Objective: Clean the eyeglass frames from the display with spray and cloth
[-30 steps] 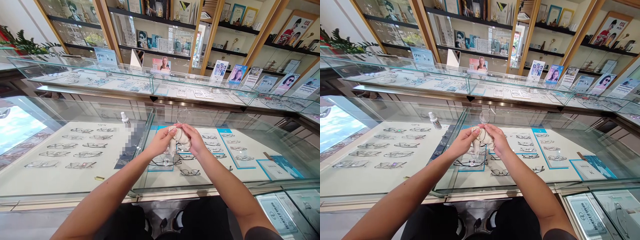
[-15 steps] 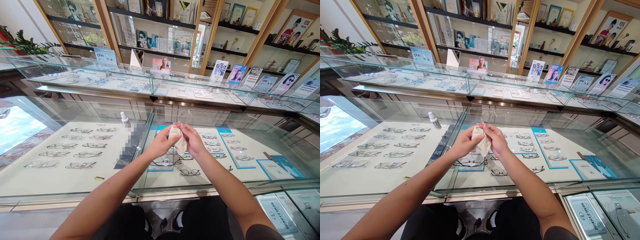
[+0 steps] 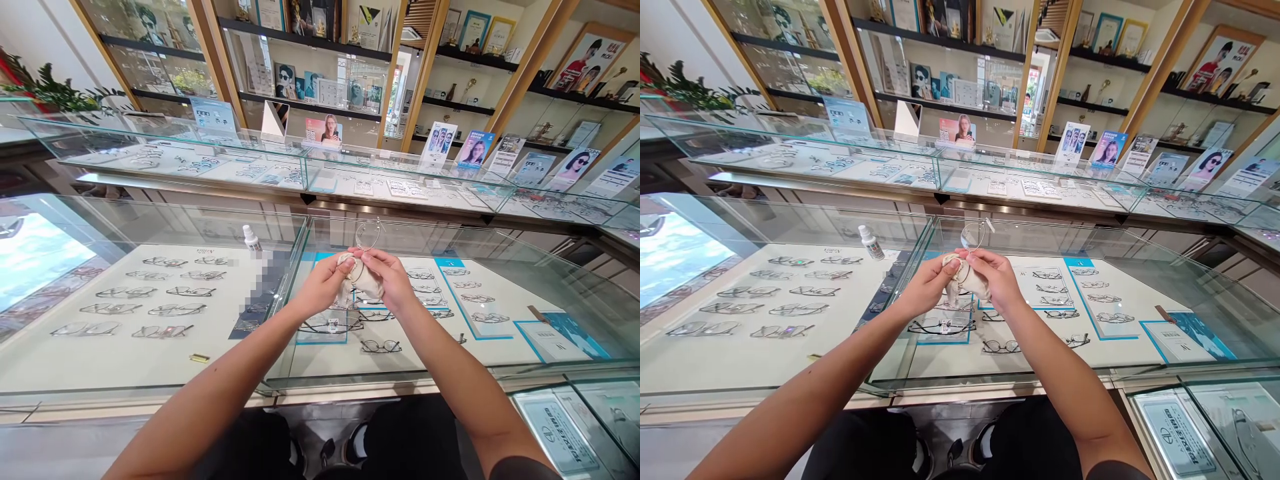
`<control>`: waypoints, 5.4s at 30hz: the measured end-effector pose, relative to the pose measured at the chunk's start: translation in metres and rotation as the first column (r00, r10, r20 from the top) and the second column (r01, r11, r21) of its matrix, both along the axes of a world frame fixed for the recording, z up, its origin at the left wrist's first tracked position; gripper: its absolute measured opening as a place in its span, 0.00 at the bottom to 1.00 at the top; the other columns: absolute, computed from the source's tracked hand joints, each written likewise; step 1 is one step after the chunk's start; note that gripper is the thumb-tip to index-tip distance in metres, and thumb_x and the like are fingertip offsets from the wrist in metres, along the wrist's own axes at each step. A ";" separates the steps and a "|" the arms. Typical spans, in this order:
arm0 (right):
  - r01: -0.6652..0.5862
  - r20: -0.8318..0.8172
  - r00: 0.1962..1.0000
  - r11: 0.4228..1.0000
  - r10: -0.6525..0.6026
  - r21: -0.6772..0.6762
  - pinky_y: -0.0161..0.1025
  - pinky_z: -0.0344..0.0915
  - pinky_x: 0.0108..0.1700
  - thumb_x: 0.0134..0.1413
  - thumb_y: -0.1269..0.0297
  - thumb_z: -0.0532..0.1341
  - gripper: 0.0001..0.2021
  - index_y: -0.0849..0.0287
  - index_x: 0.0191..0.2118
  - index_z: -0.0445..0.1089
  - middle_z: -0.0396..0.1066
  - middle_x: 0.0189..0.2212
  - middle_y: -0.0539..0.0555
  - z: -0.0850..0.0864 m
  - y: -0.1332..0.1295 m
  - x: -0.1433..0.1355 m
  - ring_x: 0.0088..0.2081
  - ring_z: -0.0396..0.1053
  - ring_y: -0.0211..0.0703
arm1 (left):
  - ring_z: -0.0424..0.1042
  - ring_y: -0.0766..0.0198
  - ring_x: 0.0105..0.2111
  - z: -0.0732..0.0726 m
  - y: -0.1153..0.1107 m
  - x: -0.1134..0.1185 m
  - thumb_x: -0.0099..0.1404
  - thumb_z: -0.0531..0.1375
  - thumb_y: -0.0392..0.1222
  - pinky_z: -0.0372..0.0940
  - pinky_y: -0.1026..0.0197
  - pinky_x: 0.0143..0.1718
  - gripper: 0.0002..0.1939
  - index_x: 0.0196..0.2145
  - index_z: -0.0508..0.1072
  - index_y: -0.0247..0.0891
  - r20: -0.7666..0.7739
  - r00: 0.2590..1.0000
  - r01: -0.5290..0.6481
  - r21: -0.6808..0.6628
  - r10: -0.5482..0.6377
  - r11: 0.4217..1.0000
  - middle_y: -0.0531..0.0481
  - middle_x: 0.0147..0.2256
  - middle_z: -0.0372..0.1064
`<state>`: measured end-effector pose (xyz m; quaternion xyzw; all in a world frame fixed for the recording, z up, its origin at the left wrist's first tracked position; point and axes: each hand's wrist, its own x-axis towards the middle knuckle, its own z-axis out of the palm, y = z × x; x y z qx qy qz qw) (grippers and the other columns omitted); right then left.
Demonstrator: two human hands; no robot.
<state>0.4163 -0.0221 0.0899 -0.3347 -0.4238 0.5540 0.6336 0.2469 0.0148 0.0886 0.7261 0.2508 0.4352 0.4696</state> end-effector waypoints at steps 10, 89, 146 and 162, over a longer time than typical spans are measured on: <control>-0.004 0.017 1.000 1.000 0.004 0.008 0.49 0.73 0.60 0.48 0.49 0.79 0.13 0.50 0.36 0.87 0.86 0.49 0.54 0.000 0.001 0.001 0.56 0.78 0.55 | 0.71 0.60 0.37 -0.006 0.001 0.000 0.71 0.65 0.61 0.66 0.62 0.40 0.25 0.52 0.77 0.35 -0.005 0.999 0.052 0.023 -0.052 0.998 0.45 0.42 0.76; 0.262 -0.026 0.965 0.953 -0.261 0.151 0.47 0.69 0.54 0.55 0.56 0.73 0.05 0.49 0.33 0.80 0.83 0.41 0.52 0.011 0.010 0.036 0.48 0.76 0.47 | 0.75 0.57 0.43 0.005 0.063 -0.054 0.76 0.55 0.63 0.68 0.58 0.46 0.24 0.47 0.78 0.40 0.125 0.804 -0.591 0.057 0.582 0.804 0.44 0.43 0.78; -0.277 0.516 0.838 0.953 0.177 0.122 0.44 0.66 0.48 0.61 0.62 0.65 0.08 0.55 0.30 0.72 0.76 0.29 0.50 0.016 0.001 0.038 0.37 0.73 0.44 | 0.73 0.46 0.55 0.002 0.019 -0.030 0.67 0.64 0.54 0.65 0.41 0.60 0.26 0.58 0.69 0.43 0.024 0.957 -0.218 0.724 0.291 0.655 0.40 0.50 0.76; -0.270 0.509 0.846 0.951 0.161 0.148 0.45 0.67 0.49 0.64 0.60 0.64 0.09 0.55 0.32 0.74 0.76 0.31 0.50 0.015 0.000 0.039 0.39 0.73 0.45 | 0.78 0.47 0.50 -0.010 0.021 -0.021 0.64 0.74 0.57 0.72 0.46 0.53 0.32 0.59 0.71 0.43 0.124 0.872 -0.345 0.843 0.474 0.413 0.40 0.50 0.78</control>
